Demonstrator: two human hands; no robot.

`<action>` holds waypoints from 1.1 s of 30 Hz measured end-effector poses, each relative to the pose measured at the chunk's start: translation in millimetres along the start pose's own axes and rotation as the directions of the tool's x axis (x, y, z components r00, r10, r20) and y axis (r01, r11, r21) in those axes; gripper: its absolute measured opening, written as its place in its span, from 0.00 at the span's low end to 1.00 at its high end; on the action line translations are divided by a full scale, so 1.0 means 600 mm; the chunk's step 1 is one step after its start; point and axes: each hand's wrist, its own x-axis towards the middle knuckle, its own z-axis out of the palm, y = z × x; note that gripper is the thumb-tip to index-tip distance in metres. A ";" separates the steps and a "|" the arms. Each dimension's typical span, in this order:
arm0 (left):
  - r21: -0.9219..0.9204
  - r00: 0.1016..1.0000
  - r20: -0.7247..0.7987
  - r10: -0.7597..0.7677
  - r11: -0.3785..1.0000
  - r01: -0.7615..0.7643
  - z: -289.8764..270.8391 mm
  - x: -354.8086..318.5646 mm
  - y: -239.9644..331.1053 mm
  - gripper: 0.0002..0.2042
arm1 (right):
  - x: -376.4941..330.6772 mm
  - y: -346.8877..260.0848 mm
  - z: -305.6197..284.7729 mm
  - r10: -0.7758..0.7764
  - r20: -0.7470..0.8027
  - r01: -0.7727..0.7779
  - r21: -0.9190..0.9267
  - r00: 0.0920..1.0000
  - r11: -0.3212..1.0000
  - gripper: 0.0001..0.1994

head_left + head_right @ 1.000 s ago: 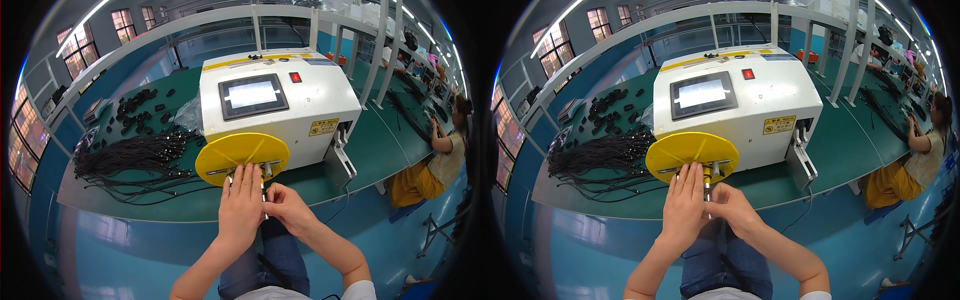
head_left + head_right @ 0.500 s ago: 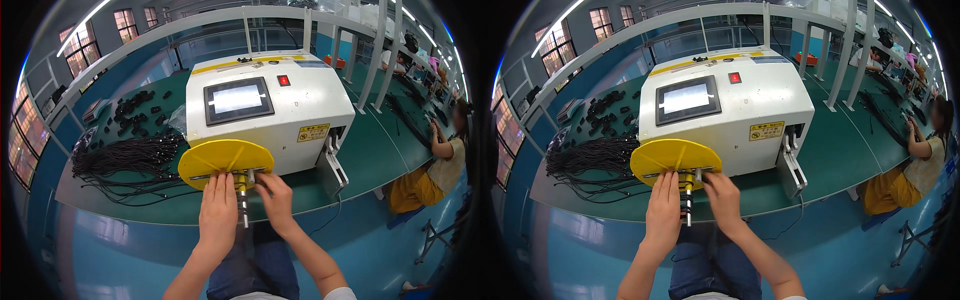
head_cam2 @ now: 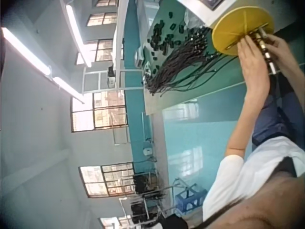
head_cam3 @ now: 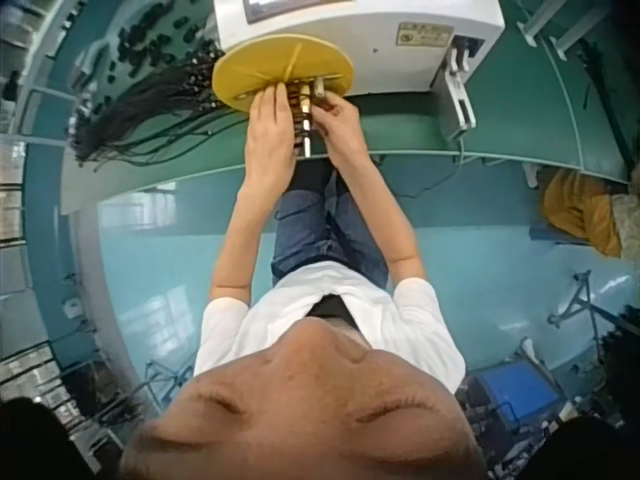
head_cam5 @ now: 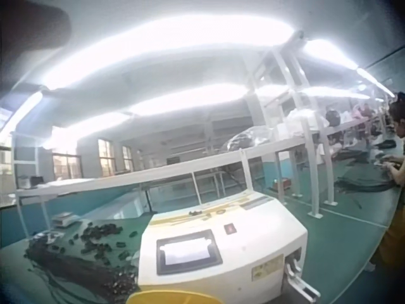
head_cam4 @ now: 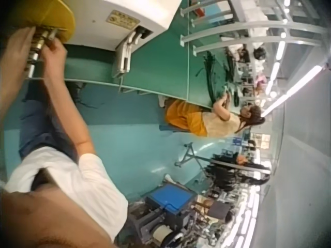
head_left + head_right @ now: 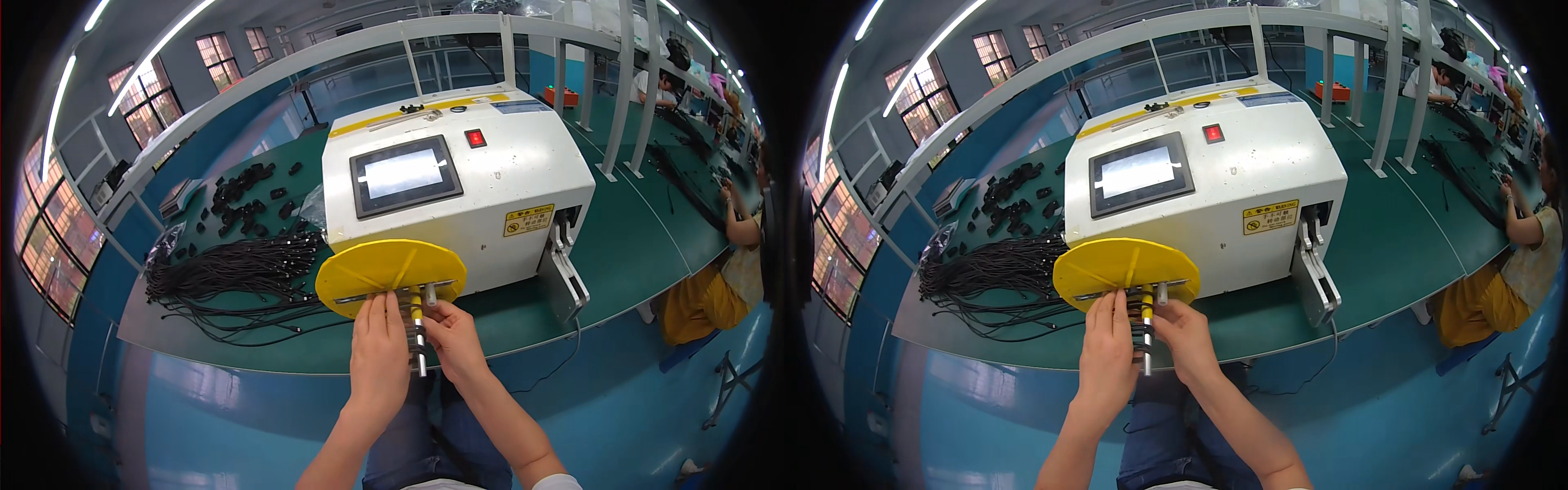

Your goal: Manually wrap bundles of black wire onto a winding machine to create coils.

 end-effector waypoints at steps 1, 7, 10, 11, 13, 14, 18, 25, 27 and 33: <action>0.007 1.000 -0.002 0.001 1.000 -0.001 -0.002 0.000 0.001 0.31 | 0.002 0.005 0.000 -0.002 0.005 0.002 0.005 1.000 1.000 0.08; 0.002 0.999 -0.033 0.006 1.000 -0.006 0.002 -0.004 0.000 0.32 | 0.007 0.031 -0.011 -0.150 -0.022 0.144 -0.176 0.989 0.974 0.06; 0.004 0.997 -0.072 0.022 1.000 -0.022 0.003 -0.004 0.003 0.32 | 0.007 0.037 -0.011 -0.169 -0.024 0.162 -0.180 0.985 0.970 0.05; -0.023 0.996 -0.082 0.017 1.000 -0.019 0.003 -0.004 0.004 0.33 | 0.007 0.038 -0.011 -0.184 -0.030 0.177 -0.174 0.982 0.969 0.05; -0.048 0.996 -0.084 0.014 0.999 -0.018 0.003 -0.006 0.008 0.33 | 0.002 0.037 -0.013 -0.198 -0.043 0.189 -0.163 0.979 0.968 0.05; -0.039 0.998 -0.070 0.008 0.999 -0.010 0.003 -0.009 0.007 0.31 | -0.007 0.034 -0.010 -0.186 -0.031 0.179 -0.164 0.982 0.970 0.06; 0.001 0.999 -0.053 -0.006 1.000 0.006 0.002 -0.019 0.012 0.26 | -0.035 0.023 -0.006 -0.155 -0.008 0.151 -0.176 0.988 0.973 0.06; 0.150 0.993 -0.096 0.074 0.987 -0.059 -0.006 -0.056 0.019 0.20 | -0.087 0.022 -0.016 -0.087 0.002 0.085 -0.228 0.996 0.970 0.06; 0.168 0.988 -0.102 0.115 0.981 -0.097 -0.008 -0.059 0.014 0.19 | -0.096 0.016 -0.014 -0.096 0.016 0.096 -0.302 0.995 0.948 0.06; 0.119 0.974 -0.085 0.208 0.973 -0.197 -0.025 -0.076 0.004 0.19 | -0.130 -0.008 -0.029 -0.052 0.109 0.103 -0.542 0.993 0.834 0.09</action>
